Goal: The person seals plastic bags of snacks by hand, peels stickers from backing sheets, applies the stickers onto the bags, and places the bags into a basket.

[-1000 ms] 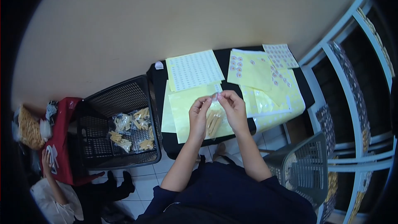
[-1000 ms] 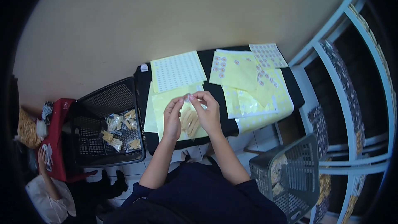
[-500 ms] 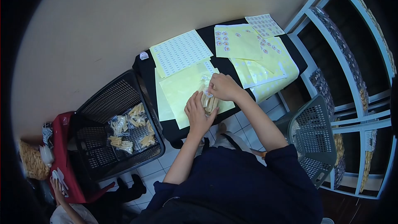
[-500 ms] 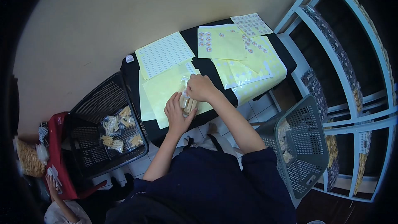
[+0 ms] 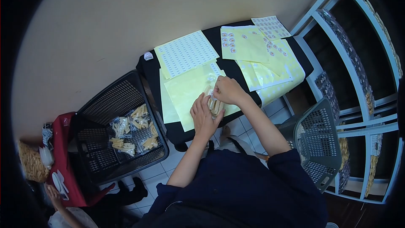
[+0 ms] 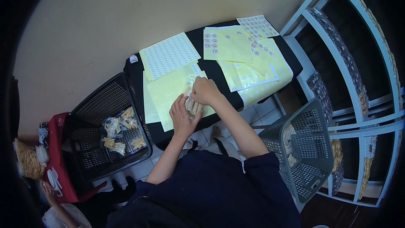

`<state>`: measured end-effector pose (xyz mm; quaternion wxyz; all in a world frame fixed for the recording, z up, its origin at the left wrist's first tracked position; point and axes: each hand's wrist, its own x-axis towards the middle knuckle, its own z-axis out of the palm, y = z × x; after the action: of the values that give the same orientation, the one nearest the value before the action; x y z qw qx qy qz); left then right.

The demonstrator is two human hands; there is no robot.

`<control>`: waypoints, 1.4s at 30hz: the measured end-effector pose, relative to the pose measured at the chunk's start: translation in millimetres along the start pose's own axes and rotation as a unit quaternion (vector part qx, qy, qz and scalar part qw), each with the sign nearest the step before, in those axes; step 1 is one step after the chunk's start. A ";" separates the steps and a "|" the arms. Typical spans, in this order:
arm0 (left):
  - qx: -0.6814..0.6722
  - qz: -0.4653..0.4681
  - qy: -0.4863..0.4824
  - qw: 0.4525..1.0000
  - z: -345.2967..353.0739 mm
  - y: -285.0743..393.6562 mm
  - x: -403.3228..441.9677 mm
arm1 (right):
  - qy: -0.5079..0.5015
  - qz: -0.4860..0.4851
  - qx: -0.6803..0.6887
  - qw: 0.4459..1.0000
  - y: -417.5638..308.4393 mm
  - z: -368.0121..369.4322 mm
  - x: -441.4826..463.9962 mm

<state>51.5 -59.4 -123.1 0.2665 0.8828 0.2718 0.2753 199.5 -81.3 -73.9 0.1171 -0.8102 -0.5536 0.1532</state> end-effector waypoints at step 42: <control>-0.538 -0.104 -0.264 0.794 71.8 142.0 -21.5 | 0.359 0.109 0.623 0.686 81.8 24.9 -226.6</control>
<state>129.0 -196.7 -93.1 0.7870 0.6015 0.0895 0.1040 183.4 -321.6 -99.4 0.7671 -0.5987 -0.1538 0.1717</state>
